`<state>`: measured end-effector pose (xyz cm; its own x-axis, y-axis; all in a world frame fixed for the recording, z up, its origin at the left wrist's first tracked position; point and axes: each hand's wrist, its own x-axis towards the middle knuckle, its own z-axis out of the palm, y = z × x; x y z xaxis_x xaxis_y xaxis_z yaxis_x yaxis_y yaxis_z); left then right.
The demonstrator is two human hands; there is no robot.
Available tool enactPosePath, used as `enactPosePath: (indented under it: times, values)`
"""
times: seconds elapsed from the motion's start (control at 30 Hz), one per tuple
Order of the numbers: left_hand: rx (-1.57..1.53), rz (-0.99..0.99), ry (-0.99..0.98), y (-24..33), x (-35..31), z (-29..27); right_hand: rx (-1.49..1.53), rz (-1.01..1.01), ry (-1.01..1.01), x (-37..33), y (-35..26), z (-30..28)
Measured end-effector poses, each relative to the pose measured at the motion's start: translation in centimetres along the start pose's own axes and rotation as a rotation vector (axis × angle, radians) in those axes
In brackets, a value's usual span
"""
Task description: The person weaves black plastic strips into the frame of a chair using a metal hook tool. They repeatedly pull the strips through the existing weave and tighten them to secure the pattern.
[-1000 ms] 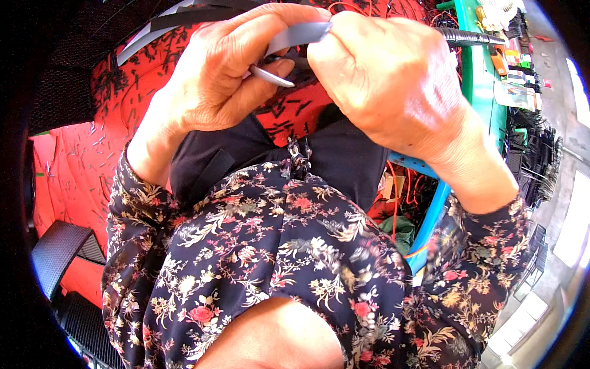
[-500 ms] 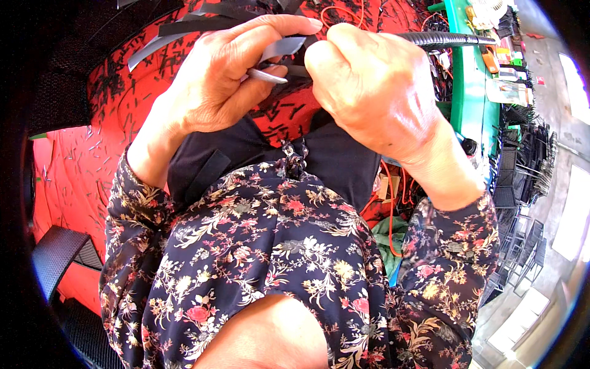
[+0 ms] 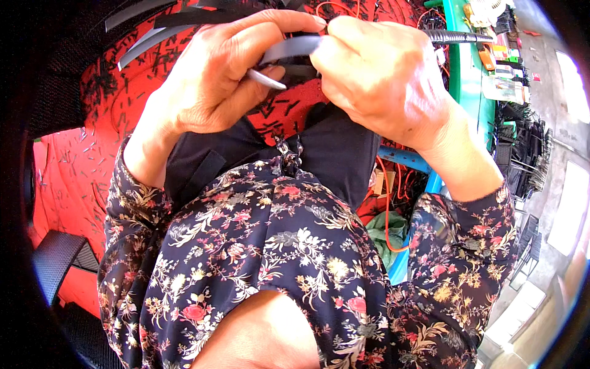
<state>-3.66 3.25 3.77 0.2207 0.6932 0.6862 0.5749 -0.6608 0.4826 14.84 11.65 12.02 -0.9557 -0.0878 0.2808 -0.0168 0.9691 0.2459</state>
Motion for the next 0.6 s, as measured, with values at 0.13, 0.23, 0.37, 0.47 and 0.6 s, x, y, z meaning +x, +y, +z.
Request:
enactPosePath:
  times: [0.13, 0.23, 0.37, 0.47, 0.6]
  values:
    - [0.011, -0.023, 0.032, 0.0, -0.3, 0.3, 0.230, 0.269, -0.013, -0.5, -0.5, 0.0]
    - [0.022, -0.036, 0.048, -0.2, 0.0, 0.3, 0.091, 0.165, 0.025, -0.7, -0.4, 0.3]
    - [0.021, -0.021, 0.067, -0.3, -0.1, 0.5, -0.086, -0.084, 0.065, -0.7, 0.3, 0.5]
    - [0.018, 0.031, -0.001, -0.1, -0.4, 0.2, -0.115, -0.159, 0.000, -0.4, 0.2, -0.1]
    - [0.004, 0.008, -0.044, 0.5, -0.4, 0.0, -0.045, -0.200, -0.131, -0.1, 0.5, -1.5]
